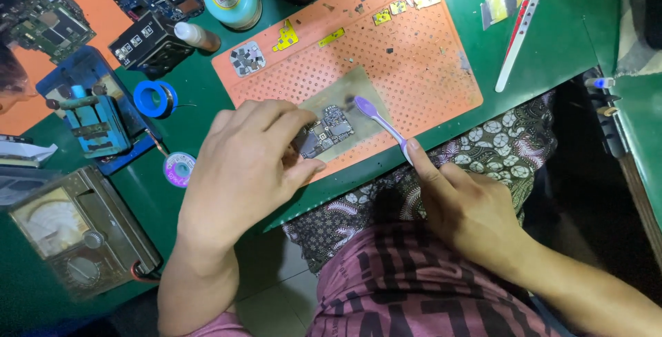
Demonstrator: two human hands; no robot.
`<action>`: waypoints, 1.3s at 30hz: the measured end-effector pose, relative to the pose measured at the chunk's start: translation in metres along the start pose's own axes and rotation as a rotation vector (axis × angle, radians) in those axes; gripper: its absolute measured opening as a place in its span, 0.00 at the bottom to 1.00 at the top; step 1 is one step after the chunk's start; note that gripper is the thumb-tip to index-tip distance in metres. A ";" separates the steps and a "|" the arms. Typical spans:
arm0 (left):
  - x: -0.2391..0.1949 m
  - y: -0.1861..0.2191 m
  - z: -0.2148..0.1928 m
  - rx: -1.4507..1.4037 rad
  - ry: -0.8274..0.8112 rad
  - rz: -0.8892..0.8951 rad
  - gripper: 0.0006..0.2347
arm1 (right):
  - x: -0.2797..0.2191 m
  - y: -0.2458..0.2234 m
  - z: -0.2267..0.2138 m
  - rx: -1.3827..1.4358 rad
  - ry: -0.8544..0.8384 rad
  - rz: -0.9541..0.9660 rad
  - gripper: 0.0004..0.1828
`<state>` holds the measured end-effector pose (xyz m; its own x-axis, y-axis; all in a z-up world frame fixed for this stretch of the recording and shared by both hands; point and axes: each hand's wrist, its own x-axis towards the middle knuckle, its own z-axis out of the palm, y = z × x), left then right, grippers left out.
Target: The person cleans a small circuit board with a toothbrush and tissue, then uses tweezers to handle a tiny component. They apply flux, solder the component with a soldering iron, and clean the area again. The person works on a green workbench with various tools and electronic parts visible.
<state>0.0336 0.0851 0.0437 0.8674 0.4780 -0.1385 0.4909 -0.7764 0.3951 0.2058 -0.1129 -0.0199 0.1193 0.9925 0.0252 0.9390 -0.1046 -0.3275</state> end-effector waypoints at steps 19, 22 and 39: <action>-0.005 0.010 0.004 -0.283 0.248 0.237 0.08 | 0.003 -0.008 -0.012 0.437 0.023 0.027 0.26; -0.005 0.014 0.006 -0.318 0.218 0.254 0.06 | 0.000 -0.012 -0.005 0.502 0.057 0.021 0.25; -0.003 0.024 0.012 -0.263 0.378 0.217 0.06 | -0.006 -0.009 0.005 0.263 0.052 -0.070 0.26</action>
<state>0.0439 0.0596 0.0427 0.8329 0.4705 0.2914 0.2239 -0.7679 0.6001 0.1948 -0.1175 -0.0222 0.0800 0.9915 0.1025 0.8302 -0.0094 -0.5574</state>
